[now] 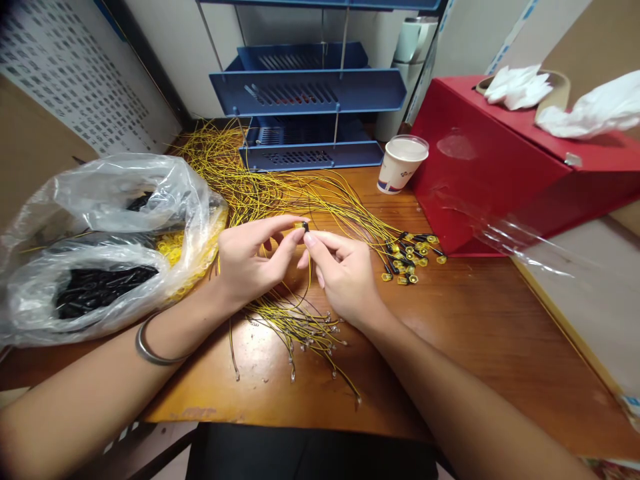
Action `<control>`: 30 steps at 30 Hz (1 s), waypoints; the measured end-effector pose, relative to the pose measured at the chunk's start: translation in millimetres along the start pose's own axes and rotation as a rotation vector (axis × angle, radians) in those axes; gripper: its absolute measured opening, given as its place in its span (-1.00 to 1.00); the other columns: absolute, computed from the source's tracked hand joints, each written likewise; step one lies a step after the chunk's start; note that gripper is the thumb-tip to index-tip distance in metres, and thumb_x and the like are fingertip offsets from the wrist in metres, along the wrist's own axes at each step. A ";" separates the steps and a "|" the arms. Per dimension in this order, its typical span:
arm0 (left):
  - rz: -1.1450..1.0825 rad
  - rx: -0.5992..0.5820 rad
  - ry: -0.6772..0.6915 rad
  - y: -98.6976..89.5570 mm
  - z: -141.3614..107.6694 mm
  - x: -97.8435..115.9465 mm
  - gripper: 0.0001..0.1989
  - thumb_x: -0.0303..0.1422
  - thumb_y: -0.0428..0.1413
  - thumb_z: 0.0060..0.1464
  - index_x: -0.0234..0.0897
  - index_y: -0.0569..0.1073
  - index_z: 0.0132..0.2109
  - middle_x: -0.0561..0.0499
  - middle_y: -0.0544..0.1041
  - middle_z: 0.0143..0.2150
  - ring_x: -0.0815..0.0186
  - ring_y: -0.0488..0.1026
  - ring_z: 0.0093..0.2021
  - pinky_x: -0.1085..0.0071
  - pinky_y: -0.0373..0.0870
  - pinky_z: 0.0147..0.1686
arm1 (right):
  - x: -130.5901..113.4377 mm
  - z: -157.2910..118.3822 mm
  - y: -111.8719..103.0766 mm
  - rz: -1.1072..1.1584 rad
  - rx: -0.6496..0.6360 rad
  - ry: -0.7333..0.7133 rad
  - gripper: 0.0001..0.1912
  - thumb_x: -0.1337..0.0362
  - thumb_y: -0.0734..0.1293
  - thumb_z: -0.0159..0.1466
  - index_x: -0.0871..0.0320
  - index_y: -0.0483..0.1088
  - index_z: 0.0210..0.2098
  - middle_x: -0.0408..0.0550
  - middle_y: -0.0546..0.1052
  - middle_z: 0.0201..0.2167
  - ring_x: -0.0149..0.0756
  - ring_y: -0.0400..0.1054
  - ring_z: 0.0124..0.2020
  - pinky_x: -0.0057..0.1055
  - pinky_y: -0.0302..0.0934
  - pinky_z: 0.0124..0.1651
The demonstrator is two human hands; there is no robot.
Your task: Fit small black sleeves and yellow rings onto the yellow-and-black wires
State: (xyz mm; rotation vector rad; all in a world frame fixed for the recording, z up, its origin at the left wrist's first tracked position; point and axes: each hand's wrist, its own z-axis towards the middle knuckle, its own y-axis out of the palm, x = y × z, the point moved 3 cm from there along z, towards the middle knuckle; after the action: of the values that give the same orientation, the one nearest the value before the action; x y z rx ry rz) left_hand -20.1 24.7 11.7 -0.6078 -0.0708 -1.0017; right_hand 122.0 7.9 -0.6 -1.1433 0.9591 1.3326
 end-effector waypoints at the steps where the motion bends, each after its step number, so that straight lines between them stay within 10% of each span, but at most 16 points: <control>1: -0.004 -0.007 -0.001 0.2 -0.2 0.2 -0.85 -0.39 0.18 0.15 -0.38 0.59 -0.18 -0.05 0.67 -0.34 0.45 0.49 -0.55 0.54 0.40 -0.51 | -0.2 -0.2 0.2 -0.003 -0.003 0.000 -0.61 0.11 0.30 0.35 0.18 0.40 -0.55 -0.25 0.20 -0.78 -0.50 0.01 -0.74 -0.45 -0.09 -0.62; 18: -0.174 -0.049 0.061 4.7 -0.7 0.3 -0.83 -0.43 0.16 0.21 -0.42 0.57 -0.09 -0.04 0.67 -0.33 0.48 0.48 -0.52 0.57 0.41 -0.44 | 6.7 1.7 1.3 0.245 -0.049 0.092 -0.64 0.04 0.25 0.35 0.14 0.33 -0.47 -0.17 0.41 -0.60 -0.50 0.15 -0.71 -0.47 0.02 -0.65; 30: -0.346 -0.166 -0.142 8.2 -0.8 -1.1 -0.80 -0.42 0.17 0.18 -0.47 0.59 -0.10 -0.09 0.67 -0.28 0.48 0.48 -0.55 0.60 0.37 -0.56 | 9.0 1.4 -1.2 0.233 -0.013 0.047 -0.60 0.06 0.23 0.37 0.14 0.27 -0.52 -0.20 0.27 -0.63 -0.47 0.15 -0.67 -0.48 0.06 -0.63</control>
State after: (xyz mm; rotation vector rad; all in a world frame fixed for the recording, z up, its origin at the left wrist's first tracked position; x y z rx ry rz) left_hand -14.3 28.3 7.0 -0.8375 -0.2263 -1.3064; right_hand 123.5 11.3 -9.0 -1.1023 1.1469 1.5043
